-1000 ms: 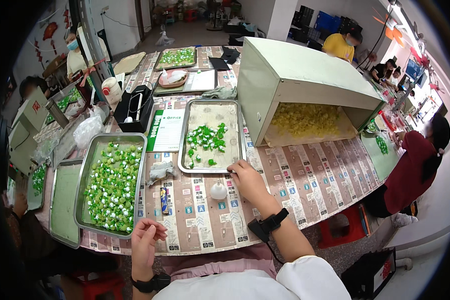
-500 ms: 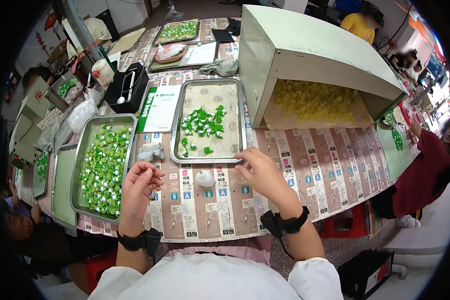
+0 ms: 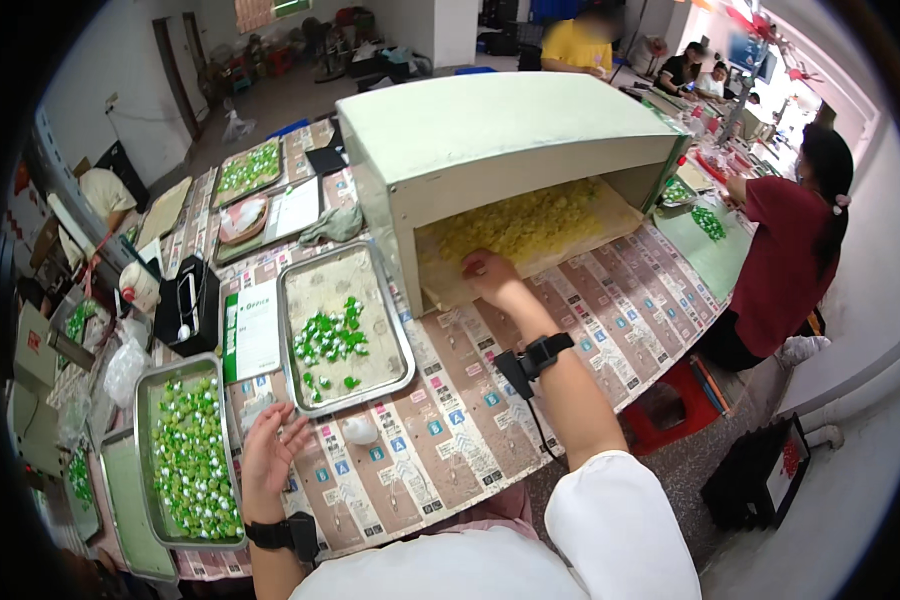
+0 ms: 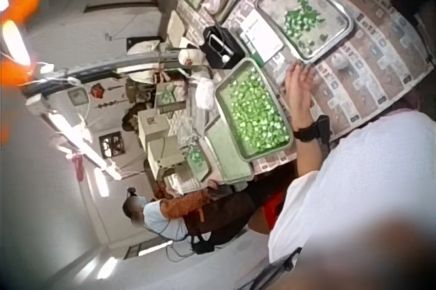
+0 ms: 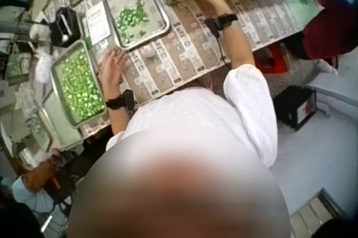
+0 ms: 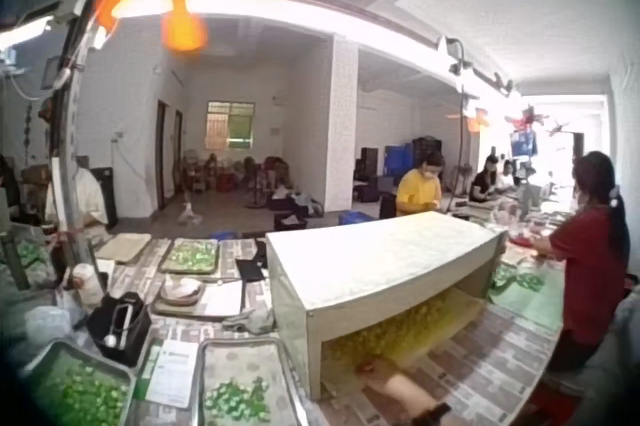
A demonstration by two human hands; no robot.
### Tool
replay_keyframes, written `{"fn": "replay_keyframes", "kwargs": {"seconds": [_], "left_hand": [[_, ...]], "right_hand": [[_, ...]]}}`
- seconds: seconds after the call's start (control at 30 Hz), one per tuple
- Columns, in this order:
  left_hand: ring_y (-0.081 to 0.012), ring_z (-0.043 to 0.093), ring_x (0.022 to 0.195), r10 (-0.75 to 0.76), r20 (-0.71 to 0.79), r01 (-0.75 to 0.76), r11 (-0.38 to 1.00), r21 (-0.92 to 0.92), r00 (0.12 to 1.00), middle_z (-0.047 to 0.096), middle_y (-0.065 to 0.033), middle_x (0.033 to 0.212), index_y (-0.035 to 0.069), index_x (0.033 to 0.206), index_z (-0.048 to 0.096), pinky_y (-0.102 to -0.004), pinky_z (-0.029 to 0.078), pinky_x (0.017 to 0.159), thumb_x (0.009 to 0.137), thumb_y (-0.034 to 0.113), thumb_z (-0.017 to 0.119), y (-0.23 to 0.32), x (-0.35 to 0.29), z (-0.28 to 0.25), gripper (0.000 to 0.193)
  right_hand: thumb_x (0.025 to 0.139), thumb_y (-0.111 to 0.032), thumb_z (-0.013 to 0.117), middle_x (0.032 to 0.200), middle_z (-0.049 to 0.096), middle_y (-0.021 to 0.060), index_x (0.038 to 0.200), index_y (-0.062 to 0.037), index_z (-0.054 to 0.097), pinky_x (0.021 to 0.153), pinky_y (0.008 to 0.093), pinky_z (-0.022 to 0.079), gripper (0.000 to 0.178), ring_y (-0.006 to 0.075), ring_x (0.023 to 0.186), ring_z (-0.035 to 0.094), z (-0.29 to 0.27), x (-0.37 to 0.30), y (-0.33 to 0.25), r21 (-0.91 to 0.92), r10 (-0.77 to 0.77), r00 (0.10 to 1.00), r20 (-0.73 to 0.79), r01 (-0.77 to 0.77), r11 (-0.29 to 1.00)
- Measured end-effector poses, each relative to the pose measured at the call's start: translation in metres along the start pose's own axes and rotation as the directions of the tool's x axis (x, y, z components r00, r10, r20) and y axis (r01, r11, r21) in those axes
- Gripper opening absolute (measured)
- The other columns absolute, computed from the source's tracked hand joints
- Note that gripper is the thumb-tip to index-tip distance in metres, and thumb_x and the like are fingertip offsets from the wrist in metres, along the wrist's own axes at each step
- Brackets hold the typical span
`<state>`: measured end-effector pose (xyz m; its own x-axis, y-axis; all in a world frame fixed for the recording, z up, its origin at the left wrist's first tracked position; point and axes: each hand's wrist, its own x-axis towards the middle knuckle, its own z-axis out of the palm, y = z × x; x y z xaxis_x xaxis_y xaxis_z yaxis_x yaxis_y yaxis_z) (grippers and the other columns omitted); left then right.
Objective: Apply glue to small toy components and assemble them into a finished product.
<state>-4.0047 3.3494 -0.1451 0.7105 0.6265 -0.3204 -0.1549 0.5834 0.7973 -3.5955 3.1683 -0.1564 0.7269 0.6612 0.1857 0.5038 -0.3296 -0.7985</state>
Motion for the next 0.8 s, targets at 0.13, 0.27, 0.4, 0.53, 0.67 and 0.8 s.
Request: {"fn": "replay_keyframes", "kwargs": {"seconds": [0.13,0.27,0.4,0.53,0.67,0.8], "left_hand": [[-0.0307,0.054,0.101,-0.027,-0.112,0.039,0.993,0.109,0.993,0.049,-0.0091,0.106,0.004,0.113,0.045,-0.0415,0.05,0.08,0.089,0.015,0.051,-0.005,0.0,-0.008,0.027],[-0.0307,0.052,0.105,-0.146,-0.109,0.16,0.978,0.137,0.983,0.053,-0.0176,0.112,0.004,0.128,0.036,-0.0447,0.046,0.084,0.088,0.025,0.057,0.009,-0.02,0.007,0.05],[-0.0327,0.051,0.108,-0.203,-0.087,0.215,0.966,0.147,0.975,0.052,-0.0182,0.117,0.006,0.131,0.032,-0.0458,0.044,0.088,0.086,0.027,0.06,0.001,-0.014,-0.002,0.058],[-0.0313,0.053,0.107,-0.207,-0.169,0.233,0.961,0.15,0.964,0.054,-0.0138,0.115,0.009,0.131,0.035,-0.0423,0.042,0.089,0.084,0.029,0.063,0.012,-0.014,0.029,0.059],[-0.02,0.057,0.098,-0.279,-0.089,0.287,0.953,0.1,0.956,0.062,-0.0027,0.1,0.012,0.111,0.054,-0.0354,0.045,0.079,0.085,0.03,0.062,-0.004,0.012,-0.02,0.032],[-0.0189,0.059,0.091,-0.241,-0.037,0.243,0.965,0.102,0.97,0.062,-0.0026,0.096,0.012,0.105,0.057,-0.0332,0.047,0.075,0.085,0.029,0.061,-0.004,0.016,-0.01,0.027]], "right_hand": [[0.063,-0.017,0.068,0.102,0.06,0.0186,0.104,-0.0003,0.057,0.082,0.0355,0.047,0.045,0.0302,0.096,0.057,0.041,0.037,0.011,-0.108,-0.176,0.984,0.007,0.176,0.979],[0.061,-0.025,0.068,0.109,0.055,0.0237,0.116,0.0013,0.05,0.09,0.0416,0.041,0.063,0.0387,0.105,0.049,0.064,0.06,0.03,-0.431,-0.181,0.978,0.099,0.206,0.878],[0.066,-0.022,0.062,0.117,0.05,0.0239,0.121,-0.0007,0.047,0.093,0.043,0.039,0.061,0.0376,0.11,0.046,0.054,0.057,0.01,-0.528,0.102,0.99,0.094,-0.037,0.849],[0.069,-0.018,0.058,0.121,0.047,0.024,0.122,-0.0016,0.046,0.095,0.0419,0.038,0.057,0.0377,0.113,0.044,0.069,0.076,0.026,-0.604,0.097,0.978,0.187,0.036,0.796],[0.079,-0.017,0.048,0.122,0.047,0.025,0.122,0.0013,0.046,0.097,0.0397,0.035,0.046,0.039,0.114,0.043,0.071,0.055,-0.041,-0.168,-0.236,0.97,0.055,0.242,0.956],[0.085,-0.023,0.046,0.126,0.044,0.0241,0.125,0.001,0.042,0.1,0.0369,0.032,0.046,0.0381,0.12,0.038,0.064,0.055,-0.053,-0.014,-0.153,0.98,0.125,0.156,0.988]]}}
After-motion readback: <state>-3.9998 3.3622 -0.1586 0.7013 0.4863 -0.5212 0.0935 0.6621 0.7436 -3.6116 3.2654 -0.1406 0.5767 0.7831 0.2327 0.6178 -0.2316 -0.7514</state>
